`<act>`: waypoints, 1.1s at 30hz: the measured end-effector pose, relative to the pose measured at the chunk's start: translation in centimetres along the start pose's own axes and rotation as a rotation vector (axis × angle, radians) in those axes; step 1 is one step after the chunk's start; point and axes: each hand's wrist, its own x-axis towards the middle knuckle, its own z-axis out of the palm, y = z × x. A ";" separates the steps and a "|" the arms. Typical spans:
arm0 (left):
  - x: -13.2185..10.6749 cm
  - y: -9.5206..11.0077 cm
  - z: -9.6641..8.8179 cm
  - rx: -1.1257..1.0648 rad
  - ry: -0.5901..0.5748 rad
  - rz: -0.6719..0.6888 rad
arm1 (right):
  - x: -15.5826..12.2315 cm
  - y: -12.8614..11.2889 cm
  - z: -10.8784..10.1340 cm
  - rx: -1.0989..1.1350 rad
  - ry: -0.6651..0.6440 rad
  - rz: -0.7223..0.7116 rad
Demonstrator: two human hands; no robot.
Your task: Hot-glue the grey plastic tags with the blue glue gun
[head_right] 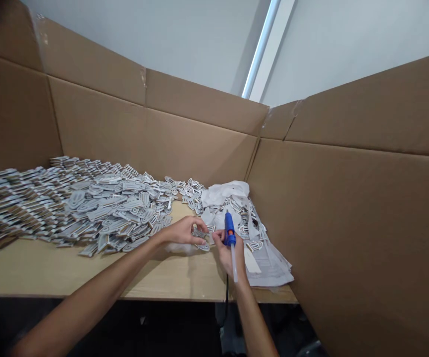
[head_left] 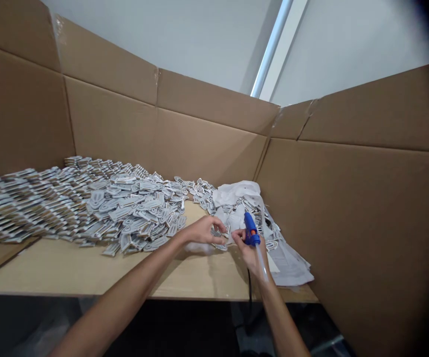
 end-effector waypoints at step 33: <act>-0.8 1.8 2.2 -0.523 0.006 -0.116 | -0.5 -1.2 0.2 -0.229 0.000 -0.104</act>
